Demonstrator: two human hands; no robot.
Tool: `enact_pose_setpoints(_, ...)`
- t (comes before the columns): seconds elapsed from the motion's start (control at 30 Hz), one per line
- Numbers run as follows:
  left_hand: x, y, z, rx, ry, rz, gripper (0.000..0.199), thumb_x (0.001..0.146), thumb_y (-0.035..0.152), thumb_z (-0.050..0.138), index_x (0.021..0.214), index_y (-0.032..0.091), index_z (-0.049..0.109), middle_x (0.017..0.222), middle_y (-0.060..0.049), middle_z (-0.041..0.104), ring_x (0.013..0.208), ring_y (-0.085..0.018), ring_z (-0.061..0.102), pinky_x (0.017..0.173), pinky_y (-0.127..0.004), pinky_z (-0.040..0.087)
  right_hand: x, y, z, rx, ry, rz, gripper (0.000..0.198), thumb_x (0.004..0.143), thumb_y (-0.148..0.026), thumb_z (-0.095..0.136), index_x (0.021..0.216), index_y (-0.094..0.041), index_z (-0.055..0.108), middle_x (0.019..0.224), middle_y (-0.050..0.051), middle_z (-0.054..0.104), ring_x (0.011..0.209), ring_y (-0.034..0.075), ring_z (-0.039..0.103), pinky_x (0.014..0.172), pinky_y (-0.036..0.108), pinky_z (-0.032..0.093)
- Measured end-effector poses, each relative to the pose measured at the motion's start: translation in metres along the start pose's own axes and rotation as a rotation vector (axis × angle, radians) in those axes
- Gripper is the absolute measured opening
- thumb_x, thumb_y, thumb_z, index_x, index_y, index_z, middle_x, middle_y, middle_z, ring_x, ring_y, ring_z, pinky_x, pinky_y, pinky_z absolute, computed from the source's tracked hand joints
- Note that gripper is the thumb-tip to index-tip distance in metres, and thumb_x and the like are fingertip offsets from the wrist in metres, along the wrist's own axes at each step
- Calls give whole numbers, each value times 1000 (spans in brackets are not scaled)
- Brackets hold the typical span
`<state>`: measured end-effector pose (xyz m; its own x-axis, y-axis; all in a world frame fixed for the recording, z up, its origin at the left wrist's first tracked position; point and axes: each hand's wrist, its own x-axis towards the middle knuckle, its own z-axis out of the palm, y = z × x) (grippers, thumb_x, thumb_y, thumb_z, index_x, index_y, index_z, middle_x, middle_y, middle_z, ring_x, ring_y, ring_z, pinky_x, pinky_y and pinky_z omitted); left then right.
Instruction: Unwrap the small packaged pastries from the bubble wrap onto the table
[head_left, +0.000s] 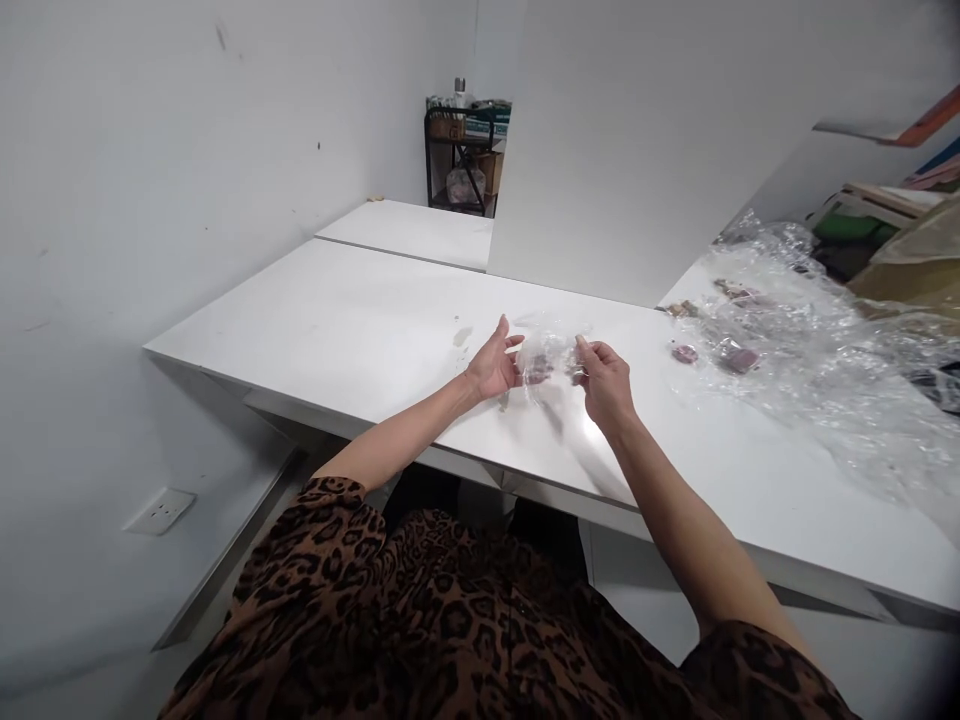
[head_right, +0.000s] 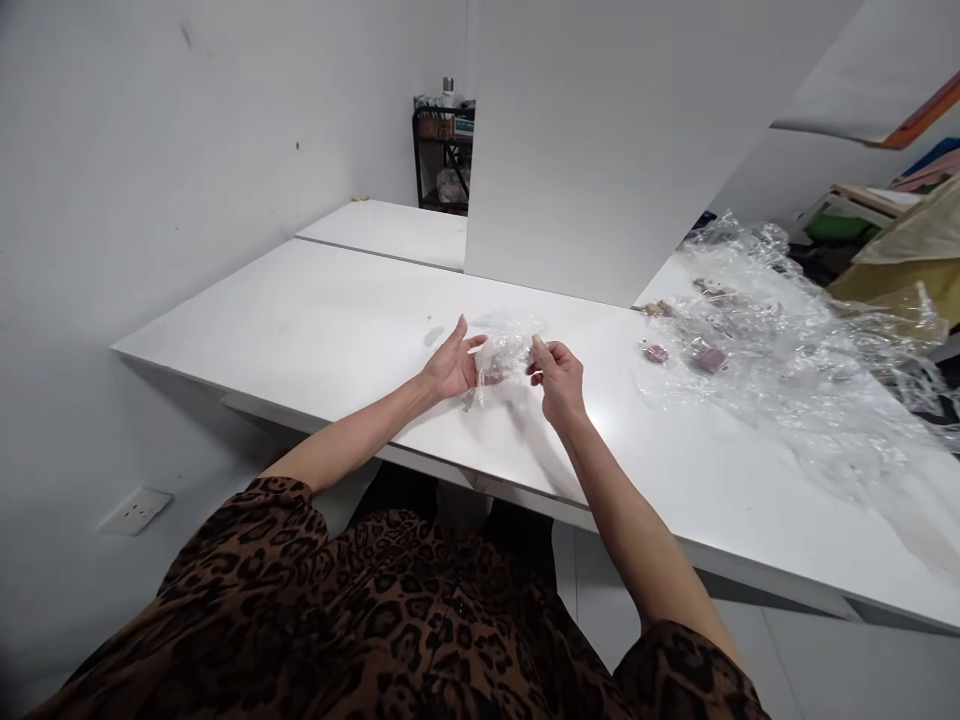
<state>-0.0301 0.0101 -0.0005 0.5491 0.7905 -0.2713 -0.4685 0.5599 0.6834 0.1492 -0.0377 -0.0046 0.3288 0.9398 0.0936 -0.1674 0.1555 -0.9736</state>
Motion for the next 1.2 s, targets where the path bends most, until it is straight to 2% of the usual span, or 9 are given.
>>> enact_pose_setpoints(0.1, -12, -13, 3, 17, -73, -6, 58, 81, 45, 79, 125, 20, 52, 94, -7, 71, 77, -18, 71, 78, -38, 61, -3, -3, -1, -73, 41, -125, 51, 70, -59, 84, 64, -18, 55, 59, -4, 50, 52, 4, 45, 43, 15, 35)
enact_pose_setpoints(0.27, -13, -26, 9, 37, -2, 134, 70, 73, 12, 81, 134, 22, 48, 96, -2, 68, 75, -11, 67, 73, -27, 56, 0, -10, -5, 151, 116, 96, 46, 70, -52, 85, 71, -19, 52, 62, -4, 51, 52, 8, 49, 45, 19, 45)
enact_pose_setpoints(0.37, -10, -26, 11, 156, 130, 334, 72, 70, 13, 83, 133, 21, 49, 97, -2, 65, 77, -11, 64, 71, -26, 53, -7, -10, -8, 226, 88, 210, 52, 76, -69, 73, 91, -22, 56, 89, 5, 66, 80, 19, 69, 65, 35, 63)
enact_pose_setpoints(0.47, -12, -29, 11, 315, 209, 506, 75, 70, 16, 82, 136, 24, 47, 111, -5, 64, 81, -12, 63, 73, -27, 53, -19, -6, -8, 212, 23, 233, 63, 68, -74, 76, 104, -26, 57, 117, 9, 66, 108, 26, 69, 77, 44, 64)
enact_pose_setpoints(0.63, -18, -40, 6, 342, 186, 613, 78, 70, 15, 79, 139, 27, 44, 120, -6, 60, 81, -10, 60, 77, -28, 54, -28, 4, -5, 17, -40, 168, 60, 54, -57, 92, 92, -21, 64, 102, 4, 68, 84, 17, 68, 67, 30, 60)
enact_pose_setpoints(0.83, -26, -47, -4, 119, 88, 282, 76, 72, 23, 81, 138, 28, 43, 106, -4, 61, 84, -15, 65, 87, -41, 58, -21, -8, -8, -35, 47, -206, 49, 72, -64, 79, 82, -20, 62, 87, 2, 67, 72, 11, 62, 61, 23, 51)
enact_pose_setpoints(1.0, -27, -37, -5, -98, -82, -123, 80, 85, 75, 55, 140, 18, 45, 105, -15, 64, 99, -35, 72, 90, -59, 57, -8, -42, -13, -103, -199, -319, 42, 82, -61, 73, 80, -21, 60, 85, 1, 67, 79, 13, 64, 75, 28, 56)
enact_pose_setpoints(1.1, -22, -30, -2, -141, -235, -240, 77, 90, 72, 47, 137, 12, 50, 110, -20, 68, 108, -39, 71, 92, -58, 56, -12, -62, -14, -270, -402, -363, 34, 86, -55, 72, 83, -21, 66, 95, 3, 71, 93, 17, 66, 84, 31, 57)
enact_pose_setpoints(1.2, -15, -28, 0, -141, -285, -247, 52, 97, 51, 47, 132, 12, 57, 105, -16, 73, 100, -33, 74, 91, -53, 57, -32, -74, -14, -442, -593, -422, 25, 90, -47, 71, 93, -23, 74, 103, 5, 73, 99, 18, 68, 89, 34, 57)
